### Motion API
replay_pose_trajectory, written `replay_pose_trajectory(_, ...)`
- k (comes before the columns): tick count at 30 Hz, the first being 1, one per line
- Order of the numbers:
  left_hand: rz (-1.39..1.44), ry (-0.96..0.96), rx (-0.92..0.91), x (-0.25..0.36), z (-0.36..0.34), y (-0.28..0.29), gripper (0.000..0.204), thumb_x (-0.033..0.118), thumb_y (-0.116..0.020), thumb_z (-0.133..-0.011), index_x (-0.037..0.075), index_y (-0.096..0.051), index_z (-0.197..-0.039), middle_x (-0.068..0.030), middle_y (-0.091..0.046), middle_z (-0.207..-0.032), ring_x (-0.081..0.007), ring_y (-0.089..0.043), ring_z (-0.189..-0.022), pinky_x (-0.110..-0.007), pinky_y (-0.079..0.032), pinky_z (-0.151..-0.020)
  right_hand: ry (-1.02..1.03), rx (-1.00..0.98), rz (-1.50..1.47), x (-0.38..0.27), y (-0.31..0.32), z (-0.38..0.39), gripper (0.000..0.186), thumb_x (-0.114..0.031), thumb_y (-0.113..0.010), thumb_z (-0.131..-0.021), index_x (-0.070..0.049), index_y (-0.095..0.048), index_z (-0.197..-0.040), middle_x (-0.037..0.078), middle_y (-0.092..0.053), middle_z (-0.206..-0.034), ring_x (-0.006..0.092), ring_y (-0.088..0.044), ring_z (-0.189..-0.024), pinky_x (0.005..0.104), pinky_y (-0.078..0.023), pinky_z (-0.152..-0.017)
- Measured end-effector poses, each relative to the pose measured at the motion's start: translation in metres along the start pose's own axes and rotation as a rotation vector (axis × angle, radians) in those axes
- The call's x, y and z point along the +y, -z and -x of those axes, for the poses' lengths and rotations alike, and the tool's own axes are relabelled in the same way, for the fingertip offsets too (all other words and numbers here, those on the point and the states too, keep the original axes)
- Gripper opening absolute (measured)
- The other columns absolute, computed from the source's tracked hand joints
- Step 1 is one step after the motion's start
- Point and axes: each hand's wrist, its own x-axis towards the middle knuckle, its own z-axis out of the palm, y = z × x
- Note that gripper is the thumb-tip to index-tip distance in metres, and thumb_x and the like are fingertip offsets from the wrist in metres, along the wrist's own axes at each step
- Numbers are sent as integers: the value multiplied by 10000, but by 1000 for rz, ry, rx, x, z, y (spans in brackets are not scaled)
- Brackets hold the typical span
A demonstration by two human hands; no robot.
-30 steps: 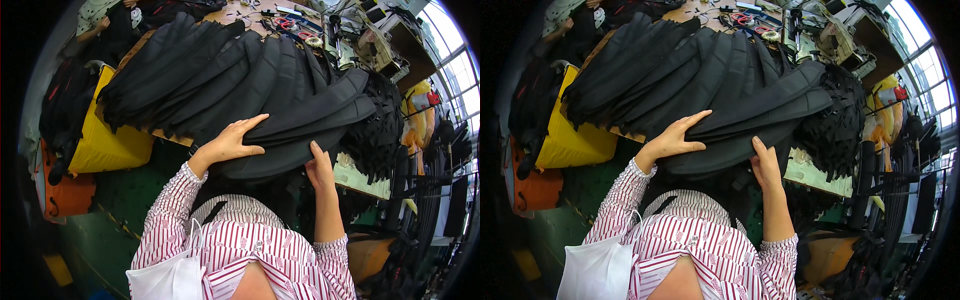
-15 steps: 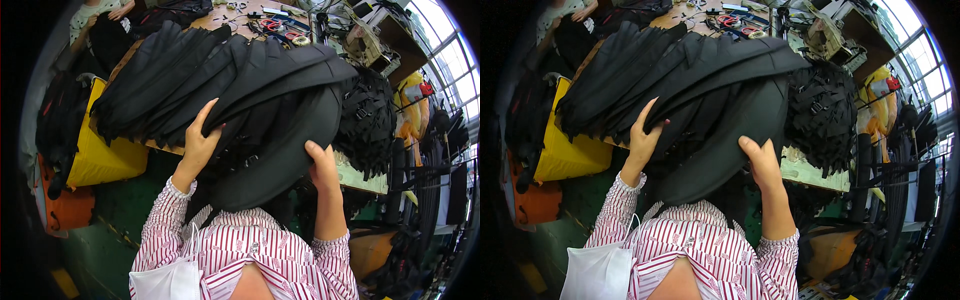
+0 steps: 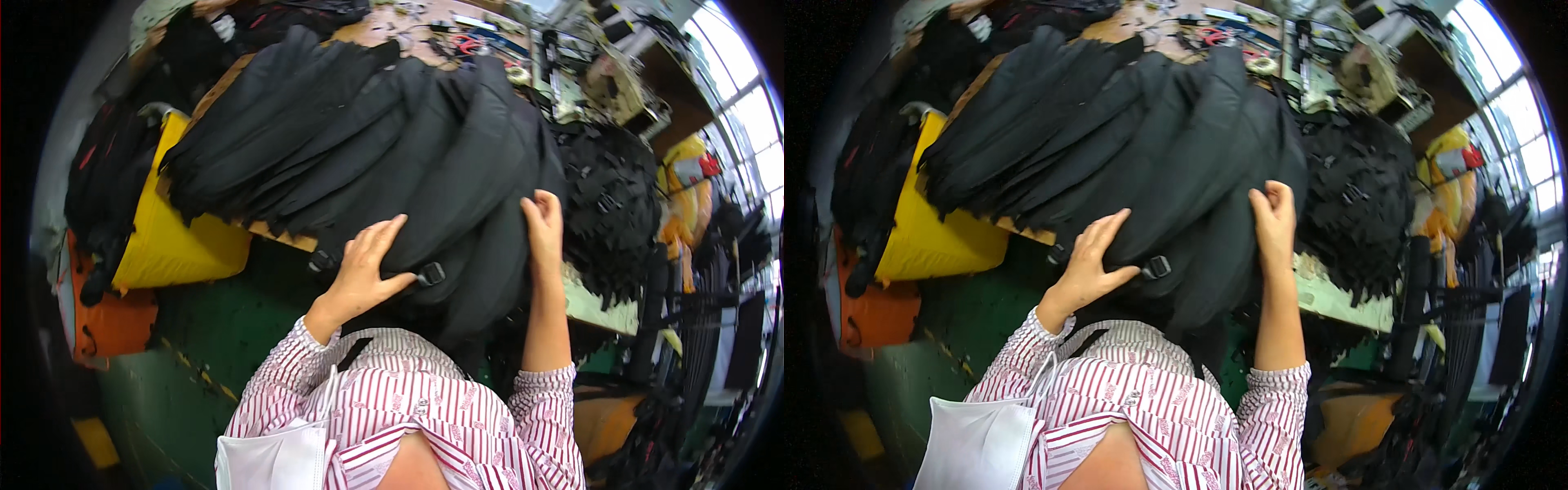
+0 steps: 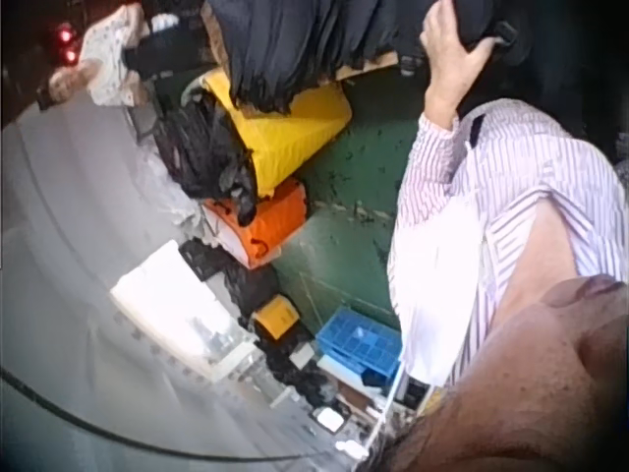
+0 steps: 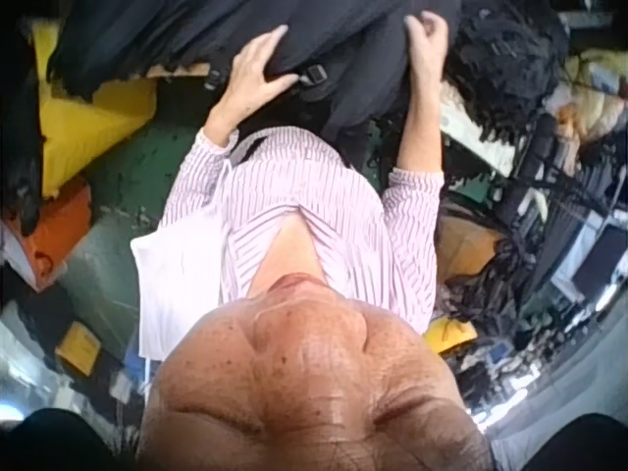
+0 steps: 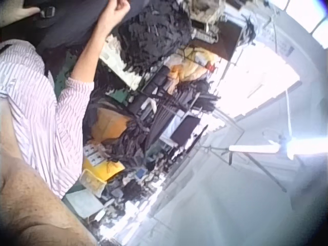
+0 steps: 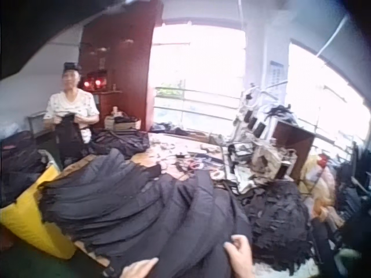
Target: The person attaches plastic buckles to black fabric straps by hand. They pick up straps from a large pile on the table, thread them through the buckles, and place the assembled parts into a stack.
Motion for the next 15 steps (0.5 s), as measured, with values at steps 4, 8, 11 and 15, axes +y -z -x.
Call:
replay_pose_trajectory(4, 235, -24, 34, -13, -5, 8, 756, 271, -752, -758, 74, -414, -1405, -141, -456, -1363, -285, -446, -1261, -388, -324, -1066, -87, -5, -114, -11, 6, 2, 179, -91, -634, -877, -11, -574, -1026, -11, -541, -890, 72, -499, -830, 209, -404, -758)
replay_pose_trajectory(8, 269, 13, 470, -41, -21, 25, 331, 118, -651, -856, 20, -608, -1169, -93, -645, -1082, -196, -615, -1007, -301, -459, -862, -87, -44, -183, -1, 11, 1, 134, -113, -594, -913, -23, -561, -1007, -23, -529, -873, 50, -479, -799, 189, -390, -735)
replay_pose_trajectory(11, 121, 105, 597, -95, -29, 37, 269, 86, -644, -835, 11, -636, -1093, -140, -640, -1059, -267, -619, -993, -350, -484, -858, -78, -39, -142, 0, 8, 0, 120, -119, -593, -918, -28, -559, -988, -29, -515, -853, 44, -465, -777, 183, -380, -717)
replay_pose_trajectory(15, -393, 20, 604, -152, -40, 57, 305, 28, -609, -781, 0, -620, -1085, -136, -614, -1086, -324, -556, -1031, -402, -441, -926, -67, -52, -173, 3, 8, 0, 117, -121, -602, -914, -32, -559, -976, -33, -510, -845, 41, -459, -769, 180, -378, -708)
